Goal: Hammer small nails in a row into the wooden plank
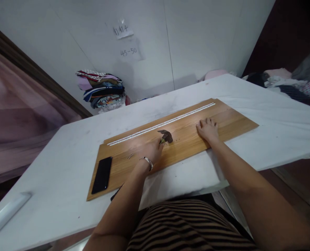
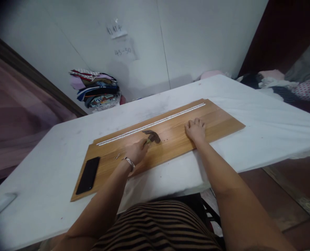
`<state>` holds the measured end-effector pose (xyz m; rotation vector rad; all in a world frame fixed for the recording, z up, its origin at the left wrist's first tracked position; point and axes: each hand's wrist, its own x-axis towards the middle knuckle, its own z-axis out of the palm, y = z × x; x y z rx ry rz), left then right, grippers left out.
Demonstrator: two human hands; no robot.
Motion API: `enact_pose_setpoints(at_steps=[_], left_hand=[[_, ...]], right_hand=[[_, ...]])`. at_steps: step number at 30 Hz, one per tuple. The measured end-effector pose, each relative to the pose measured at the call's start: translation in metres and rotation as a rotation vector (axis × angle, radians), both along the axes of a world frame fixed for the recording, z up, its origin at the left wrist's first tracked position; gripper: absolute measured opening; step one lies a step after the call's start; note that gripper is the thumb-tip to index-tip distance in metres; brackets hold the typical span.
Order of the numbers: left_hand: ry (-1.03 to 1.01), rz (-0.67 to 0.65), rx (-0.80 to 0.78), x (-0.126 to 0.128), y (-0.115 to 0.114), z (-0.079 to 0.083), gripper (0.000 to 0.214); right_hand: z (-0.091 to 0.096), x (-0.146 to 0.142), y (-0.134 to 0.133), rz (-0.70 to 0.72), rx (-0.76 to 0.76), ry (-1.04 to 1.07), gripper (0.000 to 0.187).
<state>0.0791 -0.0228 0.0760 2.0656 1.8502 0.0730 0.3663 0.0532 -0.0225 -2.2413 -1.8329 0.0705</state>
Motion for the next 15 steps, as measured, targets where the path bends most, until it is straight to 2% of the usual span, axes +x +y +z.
enact_pose_setpoints(at_steps=[9, 15], left_hand=[[-0.036, 0.038, 0.033, -0.0005, -0.0002, 0.0016, 0.028], [0.017, -0.011, 0.003, 0.0013, -0.0002, -0.0007, 0.029]], right_hand=[[0.0015, 0.0002, -0.0003, -0.003, -0.019, 0.0, 0.051], [0.0047, -0.0007, -0.0024, -0.001, -0.011, 0.005, 0.051]])
